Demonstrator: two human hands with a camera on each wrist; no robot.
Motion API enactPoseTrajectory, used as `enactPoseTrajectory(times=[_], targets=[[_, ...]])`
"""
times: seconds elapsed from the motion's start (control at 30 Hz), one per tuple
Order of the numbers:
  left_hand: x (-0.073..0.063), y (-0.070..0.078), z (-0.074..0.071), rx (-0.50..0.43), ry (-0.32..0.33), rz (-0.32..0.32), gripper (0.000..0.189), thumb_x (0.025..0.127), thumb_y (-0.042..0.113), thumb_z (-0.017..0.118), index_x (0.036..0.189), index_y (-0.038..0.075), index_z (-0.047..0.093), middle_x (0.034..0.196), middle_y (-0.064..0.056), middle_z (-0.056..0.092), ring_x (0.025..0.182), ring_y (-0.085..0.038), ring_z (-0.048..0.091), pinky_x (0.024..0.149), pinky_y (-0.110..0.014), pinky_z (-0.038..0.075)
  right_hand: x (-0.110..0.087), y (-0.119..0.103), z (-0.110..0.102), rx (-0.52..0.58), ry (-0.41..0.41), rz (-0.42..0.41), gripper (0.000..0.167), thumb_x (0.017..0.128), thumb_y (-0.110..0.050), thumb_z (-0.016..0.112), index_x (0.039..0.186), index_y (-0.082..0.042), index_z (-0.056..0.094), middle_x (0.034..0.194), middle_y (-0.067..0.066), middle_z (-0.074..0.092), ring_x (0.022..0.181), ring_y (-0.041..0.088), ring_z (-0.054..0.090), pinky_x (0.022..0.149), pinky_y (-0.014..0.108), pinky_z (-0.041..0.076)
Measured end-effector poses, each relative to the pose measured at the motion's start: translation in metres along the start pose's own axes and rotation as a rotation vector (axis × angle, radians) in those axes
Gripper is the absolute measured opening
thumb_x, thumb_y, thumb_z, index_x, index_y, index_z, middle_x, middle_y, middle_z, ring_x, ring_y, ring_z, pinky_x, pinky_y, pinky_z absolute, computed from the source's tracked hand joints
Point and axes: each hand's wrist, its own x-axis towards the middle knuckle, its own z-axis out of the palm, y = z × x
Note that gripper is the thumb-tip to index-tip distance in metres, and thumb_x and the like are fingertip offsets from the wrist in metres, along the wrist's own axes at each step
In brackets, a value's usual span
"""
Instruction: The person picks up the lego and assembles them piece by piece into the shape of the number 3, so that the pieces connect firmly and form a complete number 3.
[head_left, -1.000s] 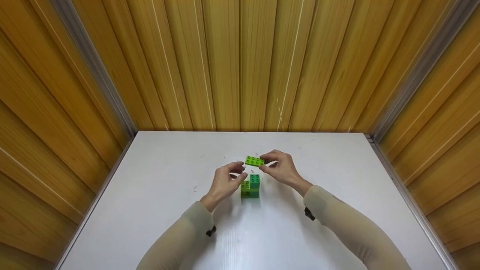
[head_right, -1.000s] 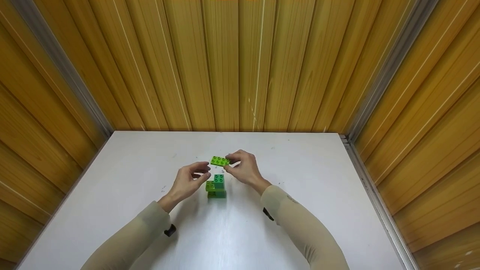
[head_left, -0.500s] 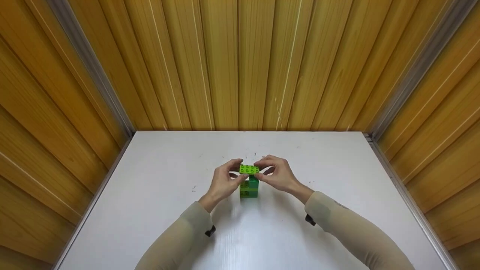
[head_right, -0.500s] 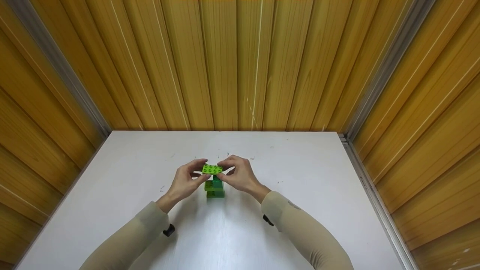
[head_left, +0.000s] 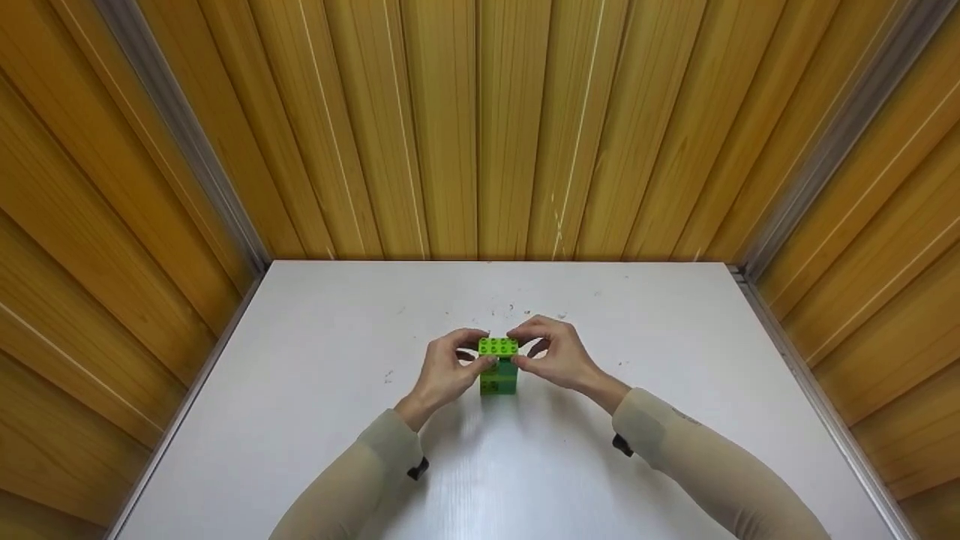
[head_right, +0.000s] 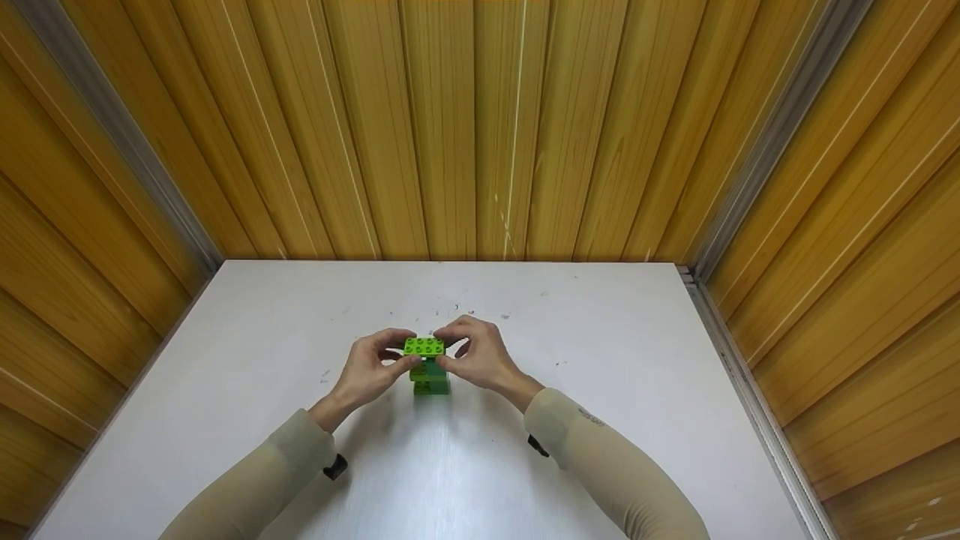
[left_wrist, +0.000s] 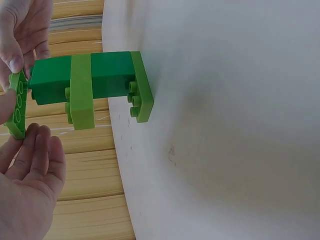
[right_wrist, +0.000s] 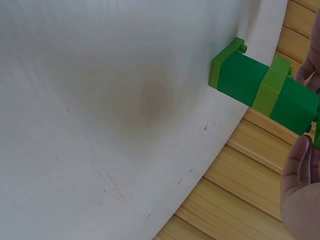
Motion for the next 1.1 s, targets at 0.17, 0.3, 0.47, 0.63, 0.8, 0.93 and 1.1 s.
enactPoseTrajectory(times=[0.17,0.3,0.47,0.63,0.8,0.93,1.1], targets=[[-0.0013,-0.0008,0.0008,0.01,-0.002,0.0,0.037,0.101,0.015,0.083,0.137,0.007,0.076,0.13,-0.011,0.081,0.12,-0.029,0.076,0.104,-0.053,0.065,-0.0027,0.0011,0.0011,-0.029,0.008,0.024,0.034,0.092,-0.008,0.089,0.125,-0.01,0.085,0.12,0.009,0.081,0.114,0.033,0.075,0.085,0.028,0.061],[-0.0024,-0.0021,0.0015,0.023,-0.001,0.007,0.037,0.102,0.015,0.083,0.137,0.006,0.076,0.129,-0.011,0.081,0.119,-0.029,0.076,0.104,-0.054,0.065,-0.0043,0.0022,0.0025,-0.032,0.003,0.037,0.034,0.092,-0.008,0.089,0.126,-0.009,0.085,0.121,0.008,0.081,0.116,0.033,0.075,0.087,0.031,0.062],[-0.0028,-0.0028,0.0031,0.015,0.008,0.005,0.037,0.1,0.015,0.085,0.135,0.005,0.076,0.127,-0.012,0.081,0.117,-0.029,0.077,0.104,-0.054,0.065,-0.0057,0.004,0.0038,-0.028,0.001,0.03,0.035,0.092,-0.008,0.089,0.127,-0.009,0.085,0.121,0.009,0.081,0.116,0.036,0.075,0.086,0.031,0.062],[-0.0026,-0.0026,0.0047,0.015,0.005,-0.012,0.037,0.1,0.015,0.086,0.135,0.007,0.077,0.128,-0.01,0.081,0.117,-0.027,0.076,0.105,-0.053,0.064,-0.007,0.0069,0.0037,-0.031,-0.003,0.048,0.035,0.093,-0.009,0.089,0.127,-0.012,0.085,0.122,0.008,0.08,0.117,0.036,0.075,0.086,0.032,0.062],[-0.0027,-0.0018,0.0055,0.025,-0.004,-0.028,0.037,0.101,0.018,0.086,0.135,0.009,0.077,0.128,-0.009,0.081,0.117,-0.026,0.075,0.106,-0.052,0.064,-0.0078,0.0081,0.0034,-0.032,-0.008,0.067,0.036,0.093,-0.009,0.088,0.129,-0.009,0.084,0.123,0.007,0.08,0.118,0.033,0.075,0.087,0.038,0.065],[-0.0022,-0.0024,0.0052,0.031,-0.007,-0.033,0.036,0.101,0.017,0.085,0.135,0.009,0.078,0.127,-0.009,0.081,0.116,-0.026,0.075,0.105,-0.052,0.064,-0.0072,0.0084,0.0035,-0.032,-0.013,0.056,0.035,0.094,-0.009,0.089,0.129,-0.01,0.084,0.122,0.007,0.08,0.117,0.032,0.075,0.087,0.038,0.066],[-0.0014,-0.0035,0.0043,0.045,-0.013,-0.042,0.033,0.101,0.017,0.085,0.132,0.009,0.079,0.125,-0.007,0.082,0.113,-0.023,0.075,0.106,-0.052,0.063,-0.0055,0.0081,0.0025,-0.02,-0.034,0.056,0.035,0.094,-0.008,0.089,0.128,-0.012,0.085,0.122,0.008,0.08,0.117,0.031,0.076,0.086,0.031,0.066]])
